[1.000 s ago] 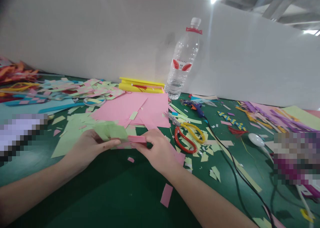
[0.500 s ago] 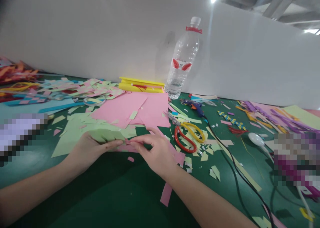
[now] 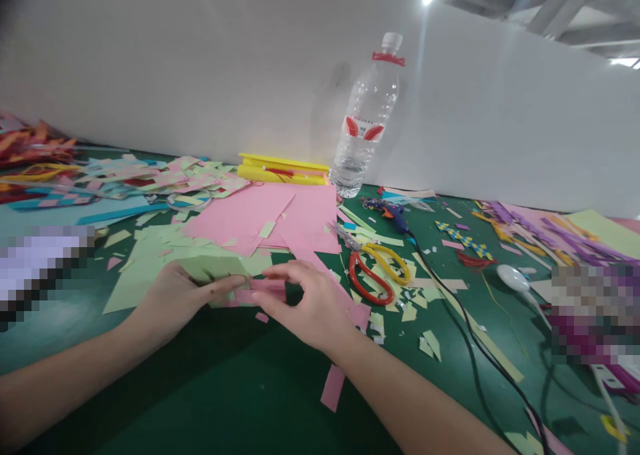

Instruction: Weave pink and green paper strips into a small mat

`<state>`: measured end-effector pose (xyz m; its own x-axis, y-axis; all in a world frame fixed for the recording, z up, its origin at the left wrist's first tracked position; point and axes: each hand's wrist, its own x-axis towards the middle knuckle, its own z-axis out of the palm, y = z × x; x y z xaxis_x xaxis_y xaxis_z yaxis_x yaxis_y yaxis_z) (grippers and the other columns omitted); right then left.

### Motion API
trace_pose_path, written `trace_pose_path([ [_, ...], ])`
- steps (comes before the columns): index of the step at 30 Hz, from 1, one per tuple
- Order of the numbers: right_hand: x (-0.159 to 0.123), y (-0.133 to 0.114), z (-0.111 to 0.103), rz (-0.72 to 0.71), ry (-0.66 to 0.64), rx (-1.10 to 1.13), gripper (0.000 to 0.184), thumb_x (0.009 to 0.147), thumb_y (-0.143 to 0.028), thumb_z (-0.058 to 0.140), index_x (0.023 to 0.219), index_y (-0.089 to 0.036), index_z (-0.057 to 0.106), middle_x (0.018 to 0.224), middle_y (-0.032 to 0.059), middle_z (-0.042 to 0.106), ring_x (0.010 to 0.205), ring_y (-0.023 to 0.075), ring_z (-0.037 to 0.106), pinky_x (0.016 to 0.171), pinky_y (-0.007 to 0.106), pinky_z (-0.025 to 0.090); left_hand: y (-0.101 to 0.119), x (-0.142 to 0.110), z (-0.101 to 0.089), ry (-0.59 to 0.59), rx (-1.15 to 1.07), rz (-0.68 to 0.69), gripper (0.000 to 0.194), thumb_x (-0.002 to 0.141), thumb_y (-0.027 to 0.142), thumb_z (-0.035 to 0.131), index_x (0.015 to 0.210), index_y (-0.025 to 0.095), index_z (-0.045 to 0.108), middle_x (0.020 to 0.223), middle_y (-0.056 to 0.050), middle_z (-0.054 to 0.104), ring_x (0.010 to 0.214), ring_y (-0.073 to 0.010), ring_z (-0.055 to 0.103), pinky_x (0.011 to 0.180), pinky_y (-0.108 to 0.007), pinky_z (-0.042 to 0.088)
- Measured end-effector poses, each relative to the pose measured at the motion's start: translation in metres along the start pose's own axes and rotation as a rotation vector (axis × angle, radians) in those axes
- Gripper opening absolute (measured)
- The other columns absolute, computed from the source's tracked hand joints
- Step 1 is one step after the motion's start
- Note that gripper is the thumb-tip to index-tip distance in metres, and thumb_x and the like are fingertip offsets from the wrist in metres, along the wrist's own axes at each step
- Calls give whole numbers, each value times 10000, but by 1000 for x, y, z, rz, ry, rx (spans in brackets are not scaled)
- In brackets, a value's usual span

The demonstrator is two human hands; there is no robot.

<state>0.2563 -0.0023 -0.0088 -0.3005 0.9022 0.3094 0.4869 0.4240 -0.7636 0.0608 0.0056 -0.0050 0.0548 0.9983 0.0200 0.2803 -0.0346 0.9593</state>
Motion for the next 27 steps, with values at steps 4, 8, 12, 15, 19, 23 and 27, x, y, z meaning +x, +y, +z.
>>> trace_pose_path([
  [4,0,0,0,82,-45,32,308,751,-321,703,1044,-238,654,1049,22,714,962,186,668,808,331,546,1,-1,0,9,-50,-23,155,619,373,754,653,223,738,680,-3,744,660,-218,695,569,-276,574],
  [8,1,2,1,92,-27,-4,186,786,-257,667,971,-246,678,959,4,729,871,173,678,761,320,538,3,-2,1,-2,-66,-29,143,617,351,769,689,230,747,743,-4,763,735,-238,718,651,-296,597],
  [12,0,5,2,67,6,-62,138,794,-236,666,930,-249,688,932,-5,728,869,178,669,768,326,524,2,-3,1,-8,-65,-44,141,618,357,775,678,231,752,740,-3,765,735,-242,723,661,-296,602],
  [15,0,5,3,37,22,-78,124,792,-213,668,910,-244,690,920,-7,726,866,174,665,779,321,517,1,-2,1,-5,-64,-63,147,609,361,787,657,227,749,715,-3,763,715,-235,725,643,-282,602],
  [19,-1,2,2,-29,20,-56,176,766,-247,702,941,-248,687,958,-2,721,892,177,660,783,316,516,-1,-2,2,-58,-155,-30,165,617,357,794,706,221,762,739,-8,766,730,-229,726,655,-279,609],
  [23,0,0,2,-136,51,1,86,807,-241,679,890,-245,703,875,-17,740,825,152,666,890,342,488,-3,-4,3,-145,-236,-3,137,661,333,780,744,225,767,760,1,767,732,-207,726,679,-266,611],
  [27,1,3,3,-206,59,5,73,836,-208,663,808,-254,713,776,-48,746,649,117,643,993,401,425,-3,-5,3,-136,-206,26,72,675,285,767,727,236,767,736,17,762,720,-185,720,650,-224,602],
])
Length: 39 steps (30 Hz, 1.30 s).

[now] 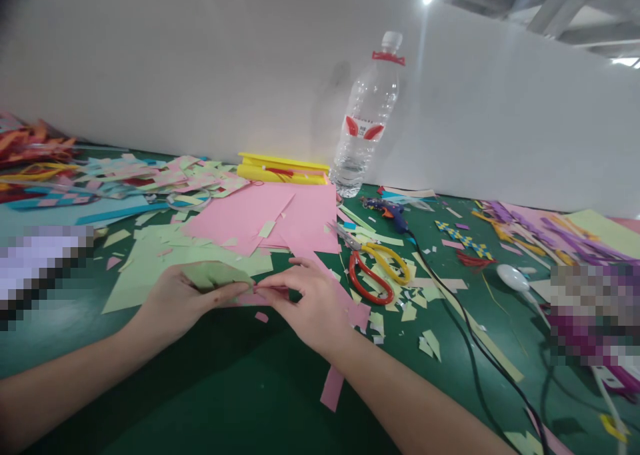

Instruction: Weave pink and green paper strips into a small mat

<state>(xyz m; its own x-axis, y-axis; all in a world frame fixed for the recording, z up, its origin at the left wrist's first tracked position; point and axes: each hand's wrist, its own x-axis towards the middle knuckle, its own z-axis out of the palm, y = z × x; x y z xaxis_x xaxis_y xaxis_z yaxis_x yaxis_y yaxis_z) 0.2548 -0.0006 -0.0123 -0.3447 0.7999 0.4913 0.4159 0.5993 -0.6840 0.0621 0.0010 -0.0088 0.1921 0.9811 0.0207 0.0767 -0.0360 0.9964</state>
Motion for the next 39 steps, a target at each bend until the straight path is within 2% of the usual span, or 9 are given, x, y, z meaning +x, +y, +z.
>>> trace_pose_path([
  [7,1,-1,-1,-24,-19,-24,73,842,-229,664,815,-259,725,774,-48,751,630,119,644,997,428,421,2,1,2,23,48,-32,81,671,297,750,714,230,760,725,14,760,705,-189,718,611,-225,596],
  [14,2,3,-5,187,55,24,89,824,-260,653,828,-263,742,810,-12,746,860,184,666,762,321,538,3,6,-3,81,104,-39,262,662,364,758,871,208,735,848,-19,771,786,-231,722,663,-291,603],
  [19,3,7,-6,233,110,36,89,812,-267,654,812,-248,742,814,5,734,839,180,670,716,290,544,2,7,-5,19,122,-38,249,737,409,694,891,222,748,952,-23,765,893,-235,709,751,-295,584],
  [23,2,5,-6,209,104,18,89,817,-267,637,813,-246,723,803,6,721,853,183,666,730,299,542,1,5,-5,32,205,-57,255,728,432,696,848,215,757,882,-25,772,864,-255,713,727,-303,578],
  [25,1,3,-6,195,111,38,94,808,-256,636,879,-243,697,878,9,717,880,181,663,777,313,540,1,4,-5,40,217,-41,251,723,429,698,841,216,759,869,-25,773,845,-258,716,714,-307,577],
  [30,0,-3,-8,148,75,63,405,743,-286,717,1128,-258,593,1130,32,660,1027,193,621,884,350,512,-1,3,-2,-8,152,40,176,728,364,693,839,249,767,833,2,774,791,-228,722,711,-293,577],
  [34,1,-8,-8,21,46,61,245,771,-276,718,1008,-252,659,1058,27,690,1034,197,615,919,379,483,-1,-1,2,-52,183,124,111,733,312,682,763,248,768,765,7,768,691,-194,712,634,-252,565],
  [37,1,-12,-7,-53,81,70,73,799,-223,691,870,-240,697,942,30,710,929,189,636,866,385,494,3,-4,5,-127,182,150,106,752,284,662,748,245,760,741,15,761,669,-179,708,641,-240,565],
  [39,2,-15,-6,-82,112,77,58,804,-188,679,803,-241,702,872,23,715,856,180,644,837,387,496,5,-6,6,-174,182,145,115,775,280,650,756,246,758,751,16,762,698,-180,712,675,-244,567],
])
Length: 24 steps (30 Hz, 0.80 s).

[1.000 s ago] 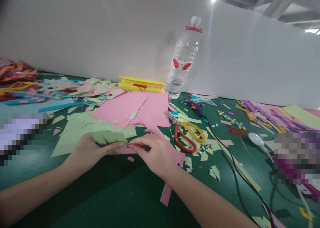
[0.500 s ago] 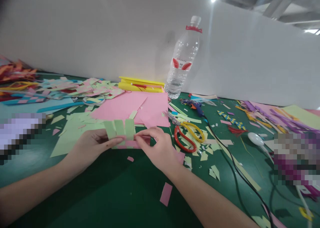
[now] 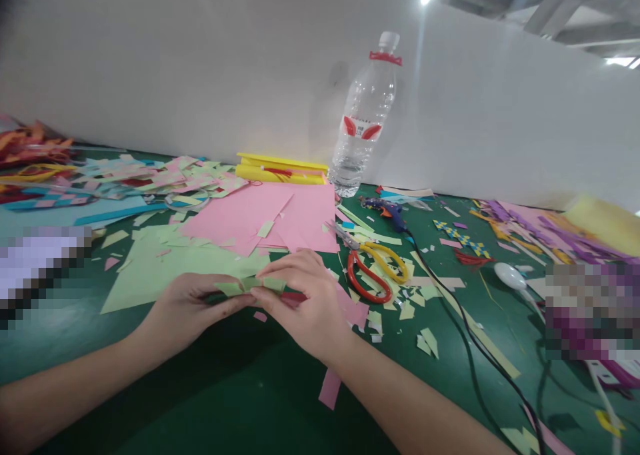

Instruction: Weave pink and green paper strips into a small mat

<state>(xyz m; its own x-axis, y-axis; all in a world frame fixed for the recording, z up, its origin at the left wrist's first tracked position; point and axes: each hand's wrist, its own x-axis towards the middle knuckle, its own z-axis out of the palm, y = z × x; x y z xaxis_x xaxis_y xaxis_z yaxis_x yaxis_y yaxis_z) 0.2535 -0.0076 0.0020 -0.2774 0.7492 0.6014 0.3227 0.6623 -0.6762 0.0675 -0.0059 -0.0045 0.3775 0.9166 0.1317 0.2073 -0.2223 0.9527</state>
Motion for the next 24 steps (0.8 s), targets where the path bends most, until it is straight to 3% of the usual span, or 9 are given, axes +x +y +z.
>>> trace_pose_path([
  [9,-2,3,1,-17,-9,-16,85,808,-185,688,790,-267,704,769,-34,734,755,153,661,942,420,421,-3,0,-1,-60,40,-26,151,813,323,635,808,250,767,779,8,768,785,-205,720,753,-274,561],
  [14,-1,9,-1,35,26,-56,63,804,-207,692,770,-258,707,750,-31,720,711,147,639,957,430,401,-2,0,-2,19,53,-71,187,790,375,662,873,241,764,886,-2,766,769,-215,723,723,-287,581],
  [18,0,11,-2,56,52,-64,65,808,-209,682,773,-259,707,764,-27,724,707,150,640,957,431,402,0,1,-3,93,97,-66,168,778,353,658,829,239,771,838,2,767,747,-223,719,665,-276,588],
  [24,0,11,-1,51,40,-34,58,793,-213,701,764,-263,706,747,-31,726,702,152,645,964,444,396,1,1,-3,41,40,-75,159,789,346,638,816,273,777,820,3,770,748,-243,731,680,-301,589],
])
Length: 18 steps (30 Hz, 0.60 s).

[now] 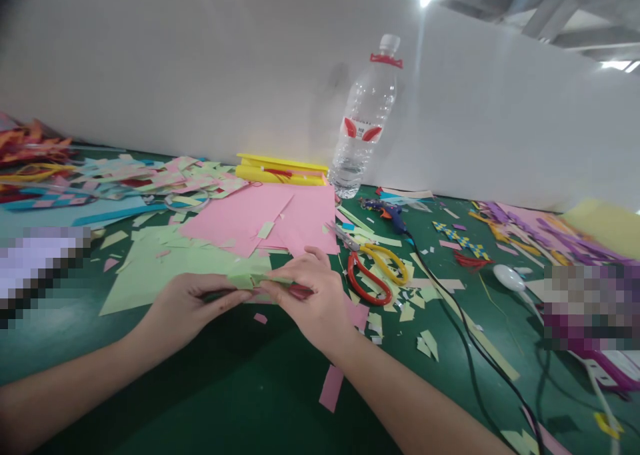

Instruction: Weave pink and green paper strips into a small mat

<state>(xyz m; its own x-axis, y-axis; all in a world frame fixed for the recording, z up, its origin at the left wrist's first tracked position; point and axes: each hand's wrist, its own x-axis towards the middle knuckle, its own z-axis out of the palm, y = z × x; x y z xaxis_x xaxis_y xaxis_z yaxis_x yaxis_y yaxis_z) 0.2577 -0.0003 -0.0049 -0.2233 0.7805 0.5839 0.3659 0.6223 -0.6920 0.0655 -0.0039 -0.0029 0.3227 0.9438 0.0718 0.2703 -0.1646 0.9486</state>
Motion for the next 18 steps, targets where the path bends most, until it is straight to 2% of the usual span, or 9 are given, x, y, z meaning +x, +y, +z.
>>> trace_pose_path([
  [6,0,-2,-2,16,-20,11,68,796,-221,693,753,-272,707,753,-40,724,703,146,644,985,449,392,-2,0,-1,-28,44,10,194,813,361,603,844,276,774,848,6,770,773,-235,720,682,-285,566],
  [9,1,-2,-3,65,-40,-15,33,788,-259,702,755,-264,703,768,-36,722,725,153,638,987,443,399,-2,1,-2,26,142,20,238,793,410,595,766,248,767,740,-2,755,665,-217,675,580,-258,517],
  [13,2,0,-4,137,-19,-68,98,768,-318,708,841,-253,712,825,-7,732,820,191,640,918,415,462,-4,2,-6,109,246,18,330,791,458,563,604,213,683,505,29,583,478,-138,485,446,-211,359],
  [18,3,5,-4,190,-13,-56,107,805,-298,651,872,-248,718,880,12,746,889,207,665,959,433,459,-6,5,-10,149,247,-11,359,806,481,570,584,204,617,508,38,508,486,-127,441,450,-208,331],
])
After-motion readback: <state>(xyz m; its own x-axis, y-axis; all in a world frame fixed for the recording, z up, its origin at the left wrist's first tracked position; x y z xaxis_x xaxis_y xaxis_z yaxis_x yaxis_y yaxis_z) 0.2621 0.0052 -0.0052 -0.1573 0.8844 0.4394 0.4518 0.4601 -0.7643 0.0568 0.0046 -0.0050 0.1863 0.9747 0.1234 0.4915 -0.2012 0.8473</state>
